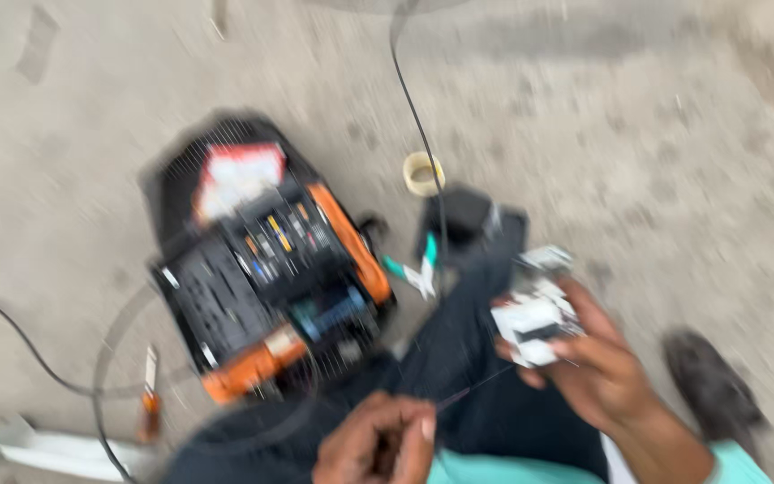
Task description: The person sits on the ground and splices a fiber optic cable. They strip the cable jacket, place the fiber into a fusion splicer, operate the splicer, handle a fiber cleaver, and arrange the stripped fiber strands and protective sleeves in the splice tray.
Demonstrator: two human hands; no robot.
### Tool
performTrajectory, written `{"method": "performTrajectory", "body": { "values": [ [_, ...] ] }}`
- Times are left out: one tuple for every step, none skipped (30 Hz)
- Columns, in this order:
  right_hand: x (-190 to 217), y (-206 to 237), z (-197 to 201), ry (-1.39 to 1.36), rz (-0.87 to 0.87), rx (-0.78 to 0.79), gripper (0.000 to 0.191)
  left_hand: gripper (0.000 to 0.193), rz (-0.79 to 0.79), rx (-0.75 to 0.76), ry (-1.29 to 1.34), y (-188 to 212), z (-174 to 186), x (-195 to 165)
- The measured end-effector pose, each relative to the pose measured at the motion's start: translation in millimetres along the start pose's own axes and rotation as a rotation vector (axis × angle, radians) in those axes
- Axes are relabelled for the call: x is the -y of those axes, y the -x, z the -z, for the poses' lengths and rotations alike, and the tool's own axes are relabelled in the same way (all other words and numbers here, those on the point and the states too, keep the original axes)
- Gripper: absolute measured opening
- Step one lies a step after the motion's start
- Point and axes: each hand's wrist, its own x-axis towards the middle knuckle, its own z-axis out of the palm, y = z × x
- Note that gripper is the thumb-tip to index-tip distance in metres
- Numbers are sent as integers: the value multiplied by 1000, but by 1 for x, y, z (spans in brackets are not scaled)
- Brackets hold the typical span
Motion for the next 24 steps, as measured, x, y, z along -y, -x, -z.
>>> {"method": "performTrajectory", "body": {
  "values": [
    [-7,5,-13,22,-51,0,79,7,63,45,22,5,4,-14],
    [-12,9,-27,2,-73,31,75,8,110,85,45,5,8,-25],
    [-17,8,-39,-18,-92,74,71,10,146,116,68,4,9,-33],
    [-21,9,-51,-43,-113,121,68,11,88,121,60,2,10,-40],
    [-23,10,-62,-34,-137,120,63,13,26,128,51,0,11,-47],
    [-25,10,-72,-24,-155,124,58,14,-42,134,43,-3,12,-52],
    [-26,11,-81,-14,-176,128,54,16,-22,135,28,-6,14,-57],
    [-27,12,-88,7,-194,127,56,17,4,138,11,-7,18,-61],
    [-26,12,-94,34,-207,129,59,19,23,141,-1,-9,19,-63],
    [-26,13,-98,63,-213,130,61,19,7,139,-23,-11,21,-64],
    [-25,14,-101,45,-218,162,64,19,-4,140,-46,-12,22,-65],
    [-24,15,-103,25,-225,193,67,19,-13,141,-72,-12,24,-64],
    [-24,16,-104,7,-228,225,70,20,-36,137,-81,-12,24,-63],
    [-23,17,-104,27,-229,237,73,20,-58,136,-88,-13,24,-61],
    [-22,18,-104,44,-230,245,75,21,-80,138,-94,-14,24,-60],
    [-21,19,-104,61,-234,254,78,21,-110,140,-108,-15,23,-58],
    [-20,20,-104,77,-243,243,78,21,-138,143,-123,-16,23,-58],
    [-19,21,-105,95,-248,233,78,22,-169,148,-137,-16,22,-58],
    [-18,21,-105,113,-252,224,79,22,-172,165,-166,-18,22,-58],
    [-16,22,-105,121,-258,220,79,23,-176,181,-197,-19,23,-59],
    [-15,22,-106,129,-265,215,78,24,-179,197,-227,-21,23,-59],
    [-13,22,-106,136,-272,213,78,24,-221,197,-242,-23,23,-60],
    [-12,22,-106,161,-266,214,77,23,-263,196,-258,-24,23,-60],
    [-10,22,-105,187,-261,215,77,23,-306,194,-273,-25,22,-60]
  ]
}}
